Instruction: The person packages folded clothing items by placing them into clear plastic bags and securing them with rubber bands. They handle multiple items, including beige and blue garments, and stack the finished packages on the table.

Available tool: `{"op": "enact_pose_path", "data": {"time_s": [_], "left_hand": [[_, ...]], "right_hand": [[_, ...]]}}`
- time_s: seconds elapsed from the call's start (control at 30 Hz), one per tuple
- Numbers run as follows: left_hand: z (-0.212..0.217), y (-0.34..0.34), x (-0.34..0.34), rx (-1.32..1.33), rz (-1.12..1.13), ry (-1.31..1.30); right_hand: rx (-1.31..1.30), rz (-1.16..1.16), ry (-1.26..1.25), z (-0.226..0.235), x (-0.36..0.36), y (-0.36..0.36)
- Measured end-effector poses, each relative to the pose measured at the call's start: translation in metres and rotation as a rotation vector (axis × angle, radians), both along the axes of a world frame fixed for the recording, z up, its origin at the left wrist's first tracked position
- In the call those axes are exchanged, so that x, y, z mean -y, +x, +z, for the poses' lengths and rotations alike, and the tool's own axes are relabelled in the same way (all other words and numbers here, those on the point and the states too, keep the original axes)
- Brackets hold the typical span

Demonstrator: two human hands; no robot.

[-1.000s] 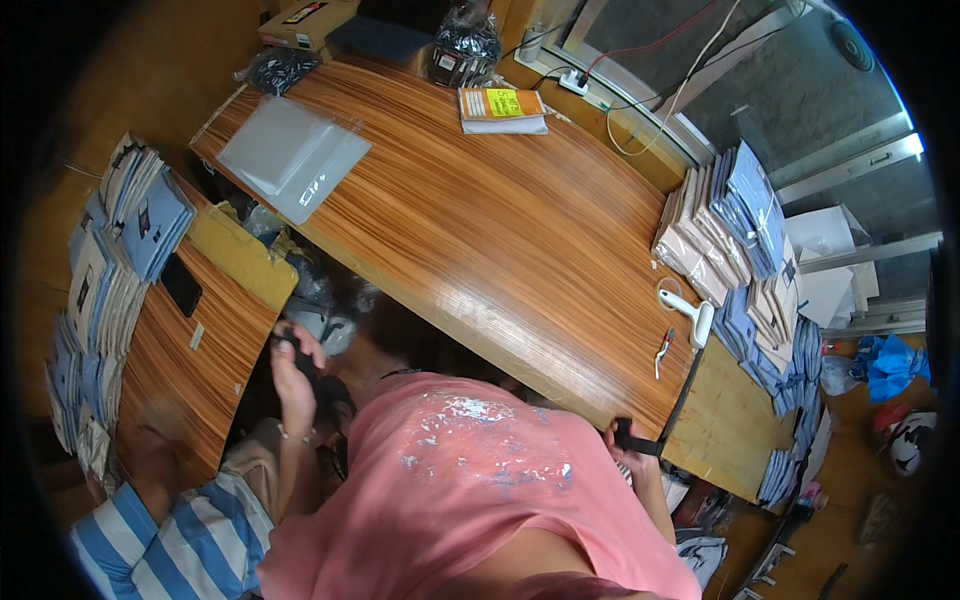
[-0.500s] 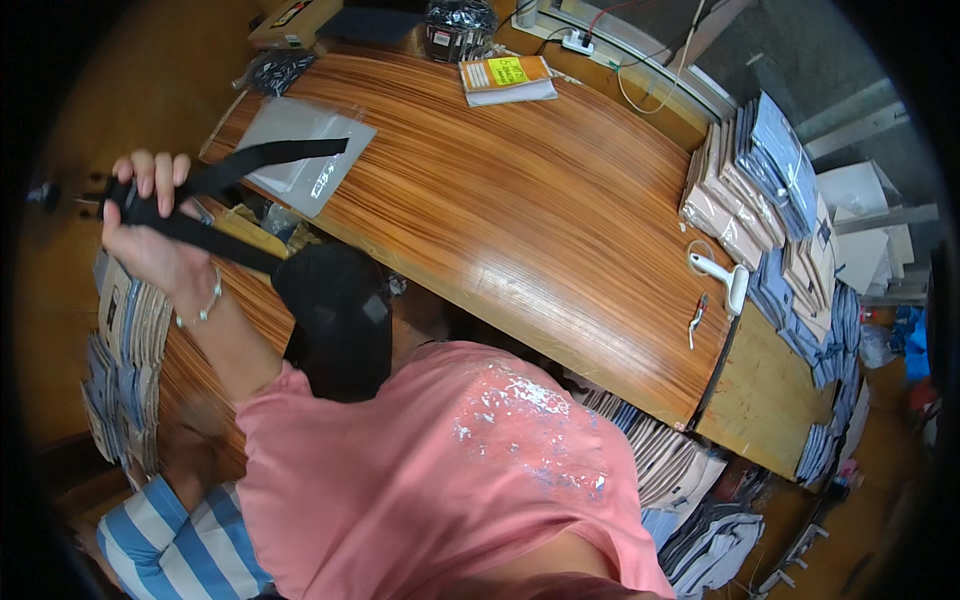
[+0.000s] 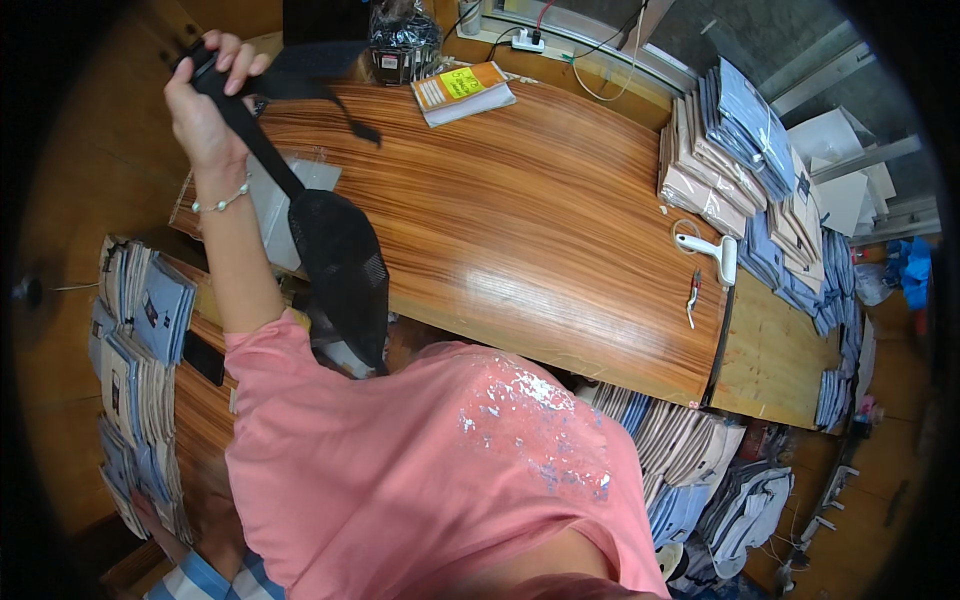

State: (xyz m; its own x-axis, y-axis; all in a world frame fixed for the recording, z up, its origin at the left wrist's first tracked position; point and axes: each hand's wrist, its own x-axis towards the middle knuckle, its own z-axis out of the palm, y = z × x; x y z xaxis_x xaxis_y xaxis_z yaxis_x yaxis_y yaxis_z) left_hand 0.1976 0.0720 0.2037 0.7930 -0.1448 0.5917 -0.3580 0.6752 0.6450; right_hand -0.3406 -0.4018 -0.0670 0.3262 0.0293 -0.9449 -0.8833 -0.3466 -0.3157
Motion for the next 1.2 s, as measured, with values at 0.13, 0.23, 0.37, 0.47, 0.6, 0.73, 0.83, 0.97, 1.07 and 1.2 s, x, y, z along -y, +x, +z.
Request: {"op": "enact_pose_path", "data": {"time_s": [0.13,0.23,0.37,0.47,0.6,0.73,0.83,0.97,1.07,1.2], "left_hand": [[-0.017,0.011,0.023,-0.035,-0.053,-0.015],[-0.028,0.016,0.047,-0.033,-0.013,-0.002],[-0.043,0.023,0.092,-0.018,0.097,0.091],[-0.042,0.022,0.130,0.054,0.135,0.140],[-0.056,-0.001,0.199,0.202,0.304,0.380],[-0.077,-0.040,0.265,0.365,0.091,0.642],[-0.101,-0.075,0.300,0.365,-0.224,0.751],[-0.138,-0.116,0.332,0.434,-0.489,0.849],[-0.145,-0.127,0.339,0.456,-0.637,0.971],[-0.157,-0.123,0.341,0.753,-0.609,1.002]], "right_hand": [[0.536,-0.459,-0.219,0.080,-0.002,0.121],[0.981,-0.322,-0.180,0.104,-0.019,0.229],[0.951,0.004,0.196,0.085,-0.094,0.335],[0.891,0.374,0.342,0.068,-0.165,0.390],[0.794,0.315,0.398,0.034,-0.213,0.413],[0.722,0.146,0.511,-0.021,-0.220,0.410],[0.629,0.015,0.633,-0.023,-0.208,0.404],[0.443,-0.198,0.864,-0.024,-0.190,0.391],[0.282,-0.328,1.031,-0.020,-0.178,0.382],[0.127,-0.440,1.200,-0.022,-0.166,0.380]]}}
